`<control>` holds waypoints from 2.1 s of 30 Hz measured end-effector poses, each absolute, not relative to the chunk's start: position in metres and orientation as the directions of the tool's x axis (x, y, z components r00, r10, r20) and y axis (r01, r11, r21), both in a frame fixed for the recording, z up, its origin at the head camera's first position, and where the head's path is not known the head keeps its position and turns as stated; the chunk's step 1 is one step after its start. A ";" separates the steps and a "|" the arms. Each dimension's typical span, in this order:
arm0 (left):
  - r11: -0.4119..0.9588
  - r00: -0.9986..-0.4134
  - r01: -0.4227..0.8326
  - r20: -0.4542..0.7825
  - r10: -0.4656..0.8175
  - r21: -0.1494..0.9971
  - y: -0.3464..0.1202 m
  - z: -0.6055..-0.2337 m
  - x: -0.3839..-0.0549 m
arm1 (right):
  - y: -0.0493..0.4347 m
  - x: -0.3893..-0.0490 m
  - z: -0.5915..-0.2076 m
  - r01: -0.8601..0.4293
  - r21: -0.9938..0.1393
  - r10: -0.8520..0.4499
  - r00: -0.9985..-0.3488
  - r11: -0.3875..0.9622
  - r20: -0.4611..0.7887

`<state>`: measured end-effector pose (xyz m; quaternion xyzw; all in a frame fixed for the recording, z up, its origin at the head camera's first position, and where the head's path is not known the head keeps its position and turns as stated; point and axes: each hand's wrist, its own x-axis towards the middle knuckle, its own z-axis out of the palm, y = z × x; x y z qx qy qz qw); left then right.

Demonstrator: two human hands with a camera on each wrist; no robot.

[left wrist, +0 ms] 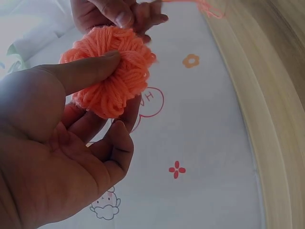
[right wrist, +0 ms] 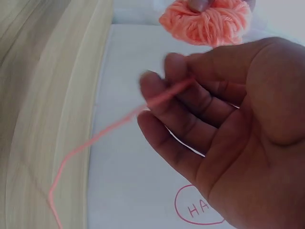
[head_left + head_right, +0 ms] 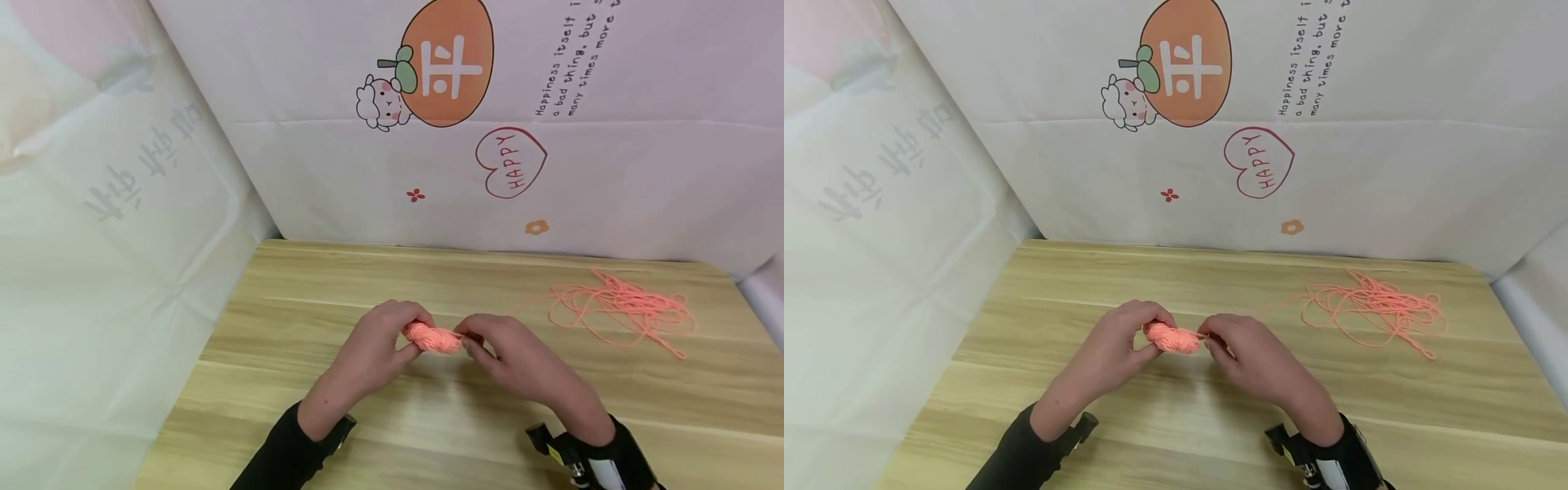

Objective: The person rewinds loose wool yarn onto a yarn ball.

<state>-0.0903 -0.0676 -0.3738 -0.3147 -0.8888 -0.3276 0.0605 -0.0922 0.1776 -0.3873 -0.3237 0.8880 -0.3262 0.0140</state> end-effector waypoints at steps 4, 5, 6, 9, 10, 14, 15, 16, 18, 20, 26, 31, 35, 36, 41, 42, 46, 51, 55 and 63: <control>0.599 -0.804 0.588 0.306 0.510 0.543 -0.067 -0.375 -0.091 | 0.179 -0.091 -0.386 -0.544 -0.595 -0.548 -0.813 0.592 0.198; 0.605 -0.808 0.581 0.302 0.506 0.544 -0.067 -0.376 -0.092 | 0.180 -0.090 -0.384 -0.538 -0.593 -0.538 -0.819 0.599 0.200; 0.612 -0.815 0.572 0.294 0.499 0.547 -0.067 -0.377 -0.092 | 0.180 -0.090 -0.383 -0.532 -0.593 -0.528 -0.825 0.604 0.203; 0.642 -0.841 0.534 0.264 0.472 0.551 -0.069 -0.379 -0.094 | 0.180 -0.087 -0.380 -0.514 -0.596 -0.497 -0.841 0.617 0.212; 0.651 -0.849 0.521 0.256 0.462 0.552 -0.070 -0.379 -0.094 | 0.179 -0.086 -0.379 -0.510 -0.598 -0.488 -0.845 0.618 0.217; 0.670 -0.878 0.470 0.229 0.420 0.574 -0.072 -0.380 -0.096 | 0.176 -0.083 -0.375 -0.516 -0.602 -0.472 -0.846 0.609 0.248; 0.667 -0.883 0.461 0.227 0.411 0.585 -0.073 -0.380 -0.097 | 0.175 -0.082 -0.374 -0.524 -0.603 -0.473 -0.842 0.601 0.260; 0.660 -0.887 0.452 0.223 0.405 0.601 -0.073 -0.380 -0.097 | 0.174 -0.080 -0.372 -0.534 -0.603 -0.476 -0.836 0.593 0.273; 0.640 -0.895 0.435 0.222 0.387 0.633 -0.073 -0.380 -0.098 | 0.171 -0.078 -0.371 -0.548 -0.607 -0.483 -0.827 0.576 0.288; 0.620 -0.903 0.417 0.224 0.368 0.665 -0.073 -0.381 -0.098 | 0.167 -0.075 -0.369 -0.563 -0.608 -0.496 -0.815 0.560 0.299; 0.533 -0.933 0.340 0.208 0.293 0.775 -0.074 -0.384 -0.099 | 0.153 -0.067 -0.370 -0.603 -0.595 -0.519 -0.787 0.531 0.335; 0.422 -0.946 0.279 0.171 0.276 0.862 -0.074 -0.387 -0.101 | 0.142 -0.062 -0.376 -0.615 -0.593 -0.529 -0.777 0.520 0.341; 0.284 -0.943 0.202 0.108 0.314 0.937 -0.072 -0.389 -0.103 | 0.134 -0.062 -0.383 -0.643 -0.574 -0.558 -0.752 0.507 0.349; 0.248 -0.941 0.182 0.095 0.325 0.952 -0.072 -0.388 -0.103 | 0.132 -0.062 -0.385 -0.649 -0.570 -0.562 -0.747 0.504 0.354; 0.089 -0.927 0.089 0.050 0.372 0.992 -0.069 -0.387 -0.103 | 0.126 -0.061 -0.391 -0.650 -0.565 -0.554 -0.749 0.508 0.364; 0.066 -0.924 0.076 0.045 0.379 0.995 -0.069 -0.387 -0.103 | 0.124 -0.060 -0.393 -0.647 -0.567 -0.550 -0.752 0.509 0.364; -0.010 -0.911 0.023 0.025 0.411 1.000 -0.070 -0.385 -0.102 | 0.120 -0.059 -0.397 -0.642 -0.553 -0.545 -0.759 0.532 0.356; -0.033 -0.914 -0.004 0.010 0.406 0.999 -0.074 -0.382 -0.102 | 0.118 -0.060 -0.401 -0.616 -0.560 -0.537 -0.778 0.553 0.325; -0.043 -0.912 -0.015 0.004 0.410 0.999 -0.077 -0.380 -0.104 | 0.119 -0.063 -0.404 -0.593 -0.584 -0.528 -0.793 0.554 0.304; -0.017 -0.875 -0.016 -0.005 0.485 1.000 -0.076 -0.376 -0.101 | 0.131 -0.073 -0.409 -0.548 -0.622 -0.504 -0.820 0.559 0.270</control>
